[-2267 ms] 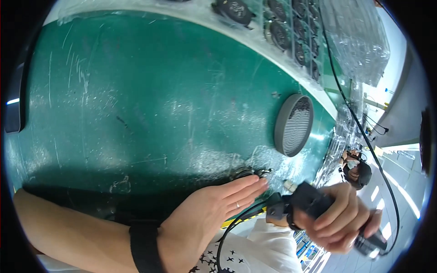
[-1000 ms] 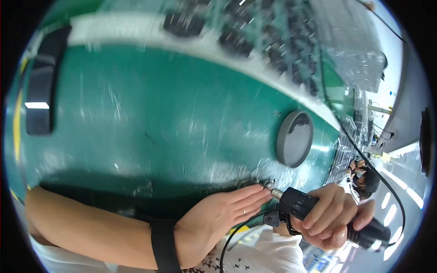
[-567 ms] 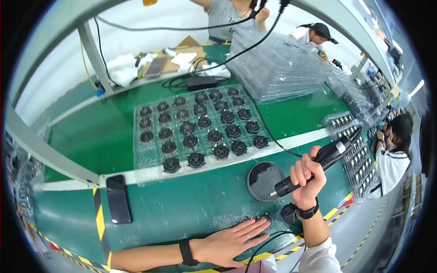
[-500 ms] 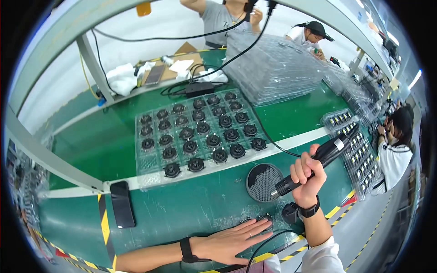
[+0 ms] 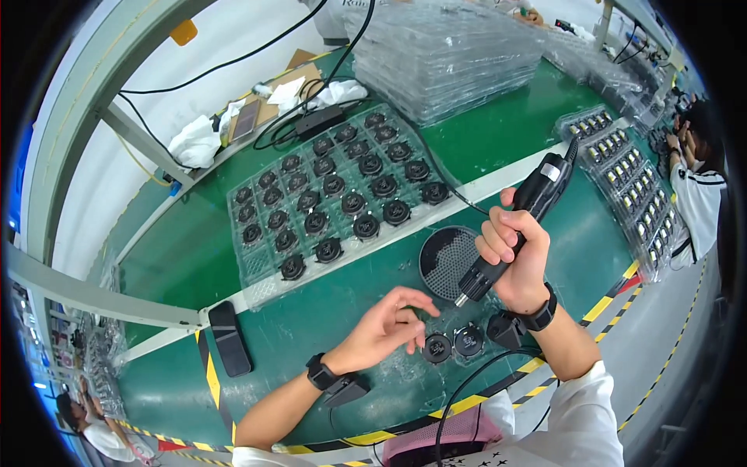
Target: The person picks up a smartwatch from the table, holds it, and uses an electric screwdriver to drive screws into the back. They then place the watch into a plastic tray and repeat the process with another smartwatch.
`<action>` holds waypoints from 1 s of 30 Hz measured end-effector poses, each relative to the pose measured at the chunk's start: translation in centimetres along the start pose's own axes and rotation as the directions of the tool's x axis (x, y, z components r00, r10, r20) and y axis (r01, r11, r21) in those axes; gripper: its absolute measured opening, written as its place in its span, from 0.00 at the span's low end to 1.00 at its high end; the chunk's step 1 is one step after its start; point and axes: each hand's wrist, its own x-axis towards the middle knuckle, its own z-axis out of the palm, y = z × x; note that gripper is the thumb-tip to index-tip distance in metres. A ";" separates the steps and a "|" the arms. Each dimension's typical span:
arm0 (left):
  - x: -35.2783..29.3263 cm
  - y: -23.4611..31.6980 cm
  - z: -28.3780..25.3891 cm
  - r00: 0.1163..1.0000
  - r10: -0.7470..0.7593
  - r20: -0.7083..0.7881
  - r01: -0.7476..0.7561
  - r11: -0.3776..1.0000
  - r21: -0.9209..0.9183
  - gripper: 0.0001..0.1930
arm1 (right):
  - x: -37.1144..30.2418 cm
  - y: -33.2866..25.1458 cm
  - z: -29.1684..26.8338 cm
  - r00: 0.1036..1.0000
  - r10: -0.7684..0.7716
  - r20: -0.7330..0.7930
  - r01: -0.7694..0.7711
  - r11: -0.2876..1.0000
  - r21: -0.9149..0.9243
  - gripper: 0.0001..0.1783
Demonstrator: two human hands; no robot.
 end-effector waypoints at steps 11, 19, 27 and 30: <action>-0.3 -0.8 0.2 0.996 -0.081 0.036 0.061 0.921 0.384 0.08 | -0.7 1.3 -0.3 0.998 0.064 -0.003 -0.064 0.995 -0.074 0.10; -0.3 -0.8 0.6 1.000 -0.018 0.003 0.014 0.897 0.443 0.05 | -0.8 1.7 0.4 0.999 0.042 0.015 -0.039 0.988 -0.153 0.08; -0.5 -1.3 0.9 0.999 0.018 -0.044 0.005 0.884 0.467 0.05 | -1.3 2.0 0.3 0.998 0.068 -0.003 -0.067 0.980 -0.187 0.09; -0.8 -1.1 1.0 0.999 -0.007 -0.041 0.025 0.878 0.477 0.04 | -1.3 2.2 0.1 0.997 0.082 0.005 -0.080 0.982 -0.173 0.10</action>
